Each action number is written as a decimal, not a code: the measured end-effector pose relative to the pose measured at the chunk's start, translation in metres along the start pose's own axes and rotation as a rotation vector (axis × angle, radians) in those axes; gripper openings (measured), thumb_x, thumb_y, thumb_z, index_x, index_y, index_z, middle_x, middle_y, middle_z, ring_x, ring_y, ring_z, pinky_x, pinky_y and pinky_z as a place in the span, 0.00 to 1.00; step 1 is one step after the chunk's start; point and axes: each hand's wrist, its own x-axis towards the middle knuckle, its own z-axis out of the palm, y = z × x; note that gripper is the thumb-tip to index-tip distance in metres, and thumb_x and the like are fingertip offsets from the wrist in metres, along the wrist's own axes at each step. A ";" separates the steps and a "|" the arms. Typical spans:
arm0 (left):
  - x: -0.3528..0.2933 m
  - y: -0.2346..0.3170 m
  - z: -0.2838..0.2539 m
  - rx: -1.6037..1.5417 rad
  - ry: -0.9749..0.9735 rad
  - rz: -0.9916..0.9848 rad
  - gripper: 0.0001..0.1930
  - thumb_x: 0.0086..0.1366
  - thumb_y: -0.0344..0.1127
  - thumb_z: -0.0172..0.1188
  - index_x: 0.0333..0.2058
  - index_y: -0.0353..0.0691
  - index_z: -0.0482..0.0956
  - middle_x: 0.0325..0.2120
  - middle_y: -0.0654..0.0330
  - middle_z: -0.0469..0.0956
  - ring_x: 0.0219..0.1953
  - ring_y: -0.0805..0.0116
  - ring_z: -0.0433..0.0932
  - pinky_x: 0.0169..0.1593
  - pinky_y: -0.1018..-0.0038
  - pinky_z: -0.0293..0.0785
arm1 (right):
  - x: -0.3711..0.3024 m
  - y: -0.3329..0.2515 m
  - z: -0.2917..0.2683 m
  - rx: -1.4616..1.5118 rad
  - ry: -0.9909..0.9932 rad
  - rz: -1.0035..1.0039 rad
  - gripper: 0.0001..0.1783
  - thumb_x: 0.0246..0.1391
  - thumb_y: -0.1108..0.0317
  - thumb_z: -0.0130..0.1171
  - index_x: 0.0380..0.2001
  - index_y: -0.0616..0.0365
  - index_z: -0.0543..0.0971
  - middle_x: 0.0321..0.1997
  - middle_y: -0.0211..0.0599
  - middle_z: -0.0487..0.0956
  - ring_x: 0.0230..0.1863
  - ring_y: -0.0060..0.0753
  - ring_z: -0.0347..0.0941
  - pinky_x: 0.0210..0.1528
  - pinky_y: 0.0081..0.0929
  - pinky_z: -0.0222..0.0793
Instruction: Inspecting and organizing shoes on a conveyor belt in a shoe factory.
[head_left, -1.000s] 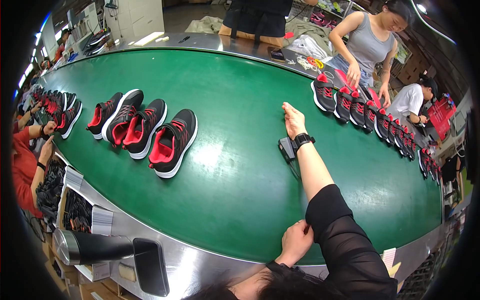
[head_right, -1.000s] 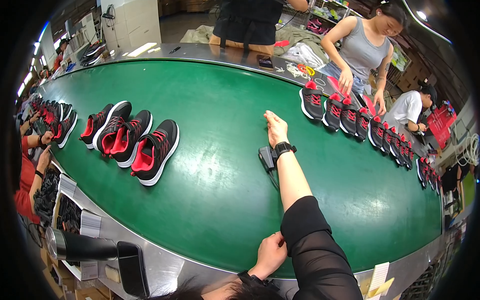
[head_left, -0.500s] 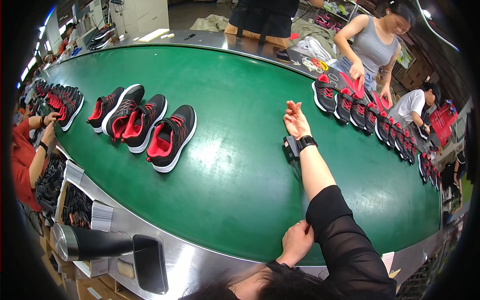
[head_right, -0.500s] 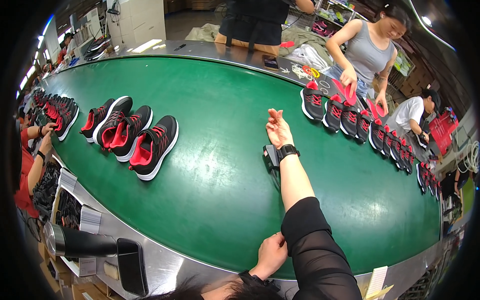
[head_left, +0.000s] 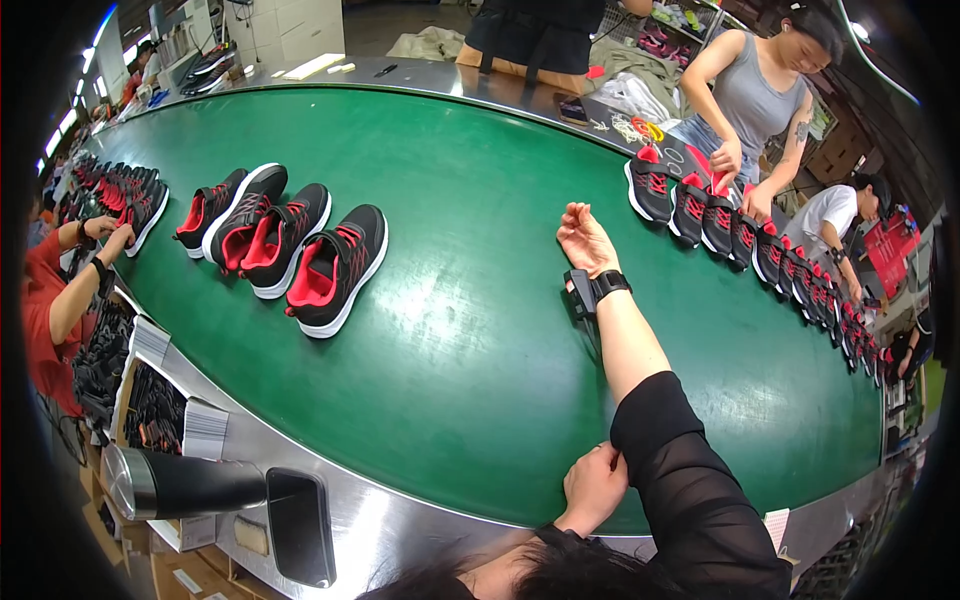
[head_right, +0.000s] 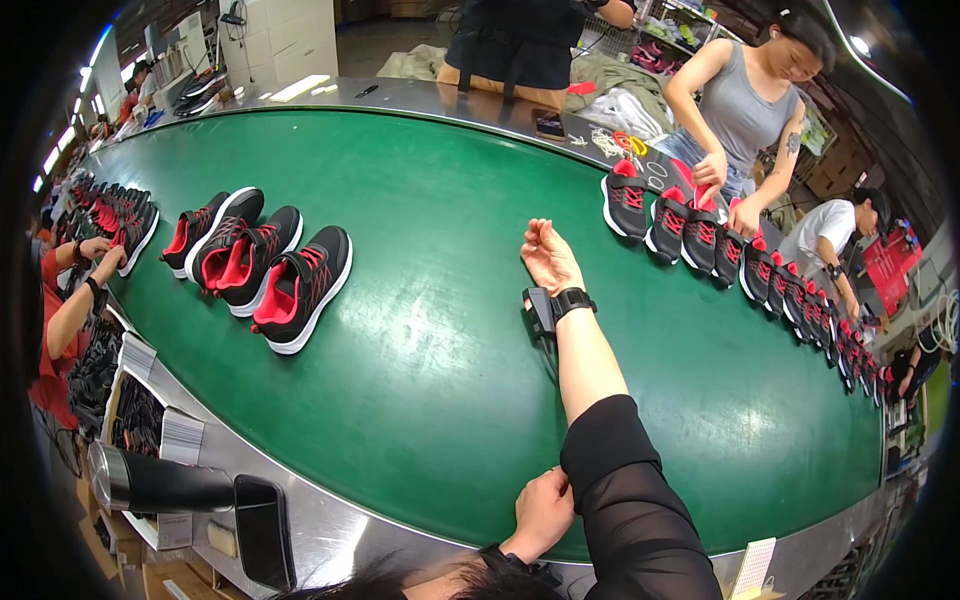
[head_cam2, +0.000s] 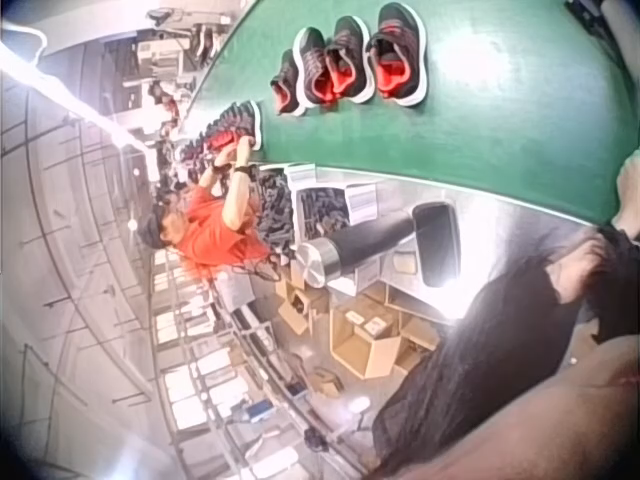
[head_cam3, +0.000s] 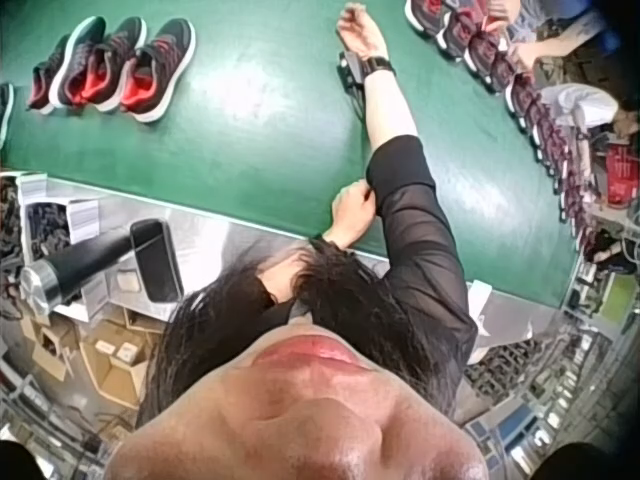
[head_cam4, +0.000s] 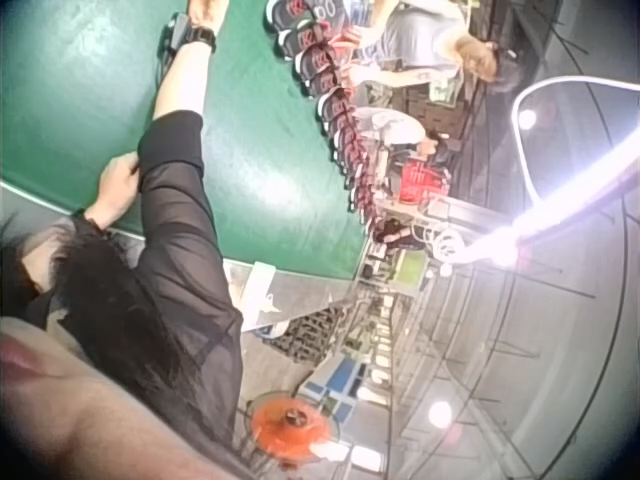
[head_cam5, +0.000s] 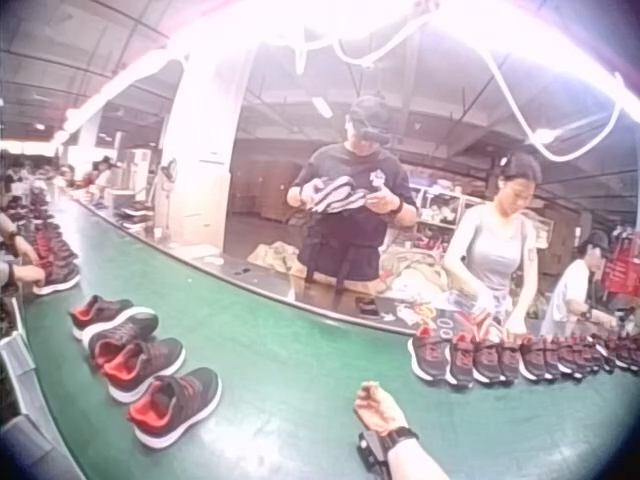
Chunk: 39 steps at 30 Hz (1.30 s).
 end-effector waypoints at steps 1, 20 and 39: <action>0.000 0.000 0.001 0.017 0.006 0.000 0.11 0.60 0.39 0.49 0.29 0.39 0.76 0.27 0.52 0.77 0.32 0.47 0.76 0.35 0.57 0.69 | 0.000 0.001 0.000 0.002 0.000 0.002 0.10 0.50 0.61 0.63 0.31 0.53 0.77 0.39 0.28 0.76 0.36 0.22 0.66 0.34 0.18 0.63; -0.001 0.004 0.025 -0.194 -0.030 0.105 0.09 0.60 0.35 0.52 0.28 0.34 0.74 0.21 0.52 0.73 0.23 0.58 0.72 0.29 0.69 0.67 | 0.004 -0.032 0.049 -0.349 0.213 -0.044 0.18 0.43 0.78 0.64 0.41 0.57 0.76 0.43 0.21 0.71 0.38 0.16 0.63 0.42 0.19 0.62; -0.002 0.009 0.047 -0.331 -0.162 0.033 0.15 0.62 0.42 0.53 0.23 0.37 0.76 0.15 0.65 0.71 0.18 0.78 0.68 0.25 0.79 0.63 | -0.045 -0.140 -0.064 -0.419 0.787 -0.348 0.37 0.47 0.75 0.63 0.55 0.48 0.53 0.53 0.44 0.61 0.48 0.40 0.66 0.41 0.37 0.78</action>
